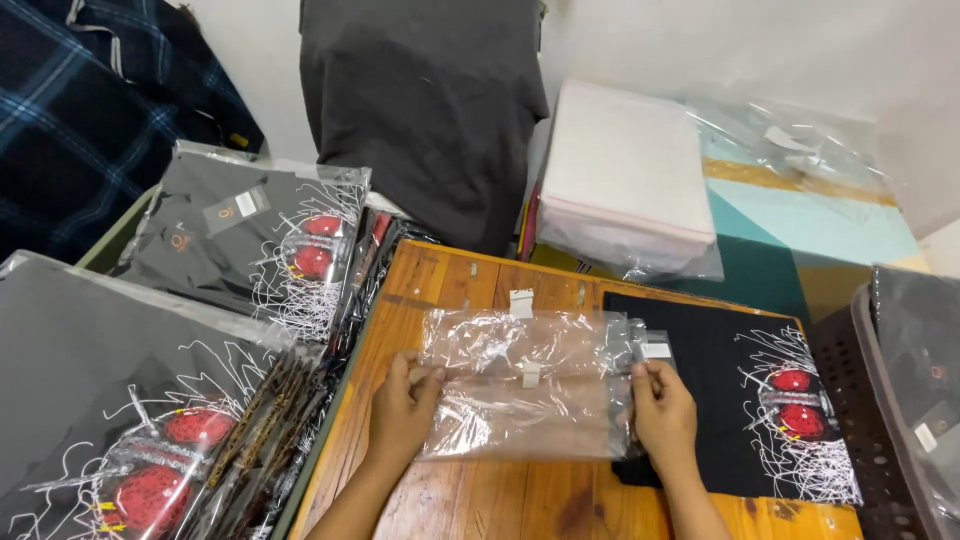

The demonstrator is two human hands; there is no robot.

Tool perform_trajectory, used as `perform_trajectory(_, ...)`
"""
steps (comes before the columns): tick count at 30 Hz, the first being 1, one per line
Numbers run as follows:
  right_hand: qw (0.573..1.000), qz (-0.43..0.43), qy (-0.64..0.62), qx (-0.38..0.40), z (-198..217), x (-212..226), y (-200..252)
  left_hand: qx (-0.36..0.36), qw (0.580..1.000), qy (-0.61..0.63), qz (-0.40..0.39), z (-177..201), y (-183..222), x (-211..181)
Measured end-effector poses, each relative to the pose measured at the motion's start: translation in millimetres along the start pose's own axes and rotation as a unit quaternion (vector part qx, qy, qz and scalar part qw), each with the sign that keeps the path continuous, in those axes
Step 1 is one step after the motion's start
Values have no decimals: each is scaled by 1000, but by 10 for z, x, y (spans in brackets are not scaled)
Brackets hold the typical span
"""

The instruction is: Folding a black t-shirt and placing it into a clear plastic bag for final packaging.

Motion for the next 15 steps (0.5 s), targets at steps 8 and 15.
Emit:
perform_trajectory(8, 969, 25, 246, 24, -72, 363, -17, -65, 998, 13, 14, -18, 53, -37)
perform_trajectory(15, 909, 71, 408, 33, -145, 498, 73, -183, 915, -235, -272, -111, 66, -39)
Point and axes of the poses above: each hand's wrist, its own y-axis away from the middle knuckle, its own z-axis out of the back of the hand, x = y × z, the point moved 2 cm from there along -y, towards the middle knuckle, and after that the axes turned 15 degrees about z, right-handed, at the moved point
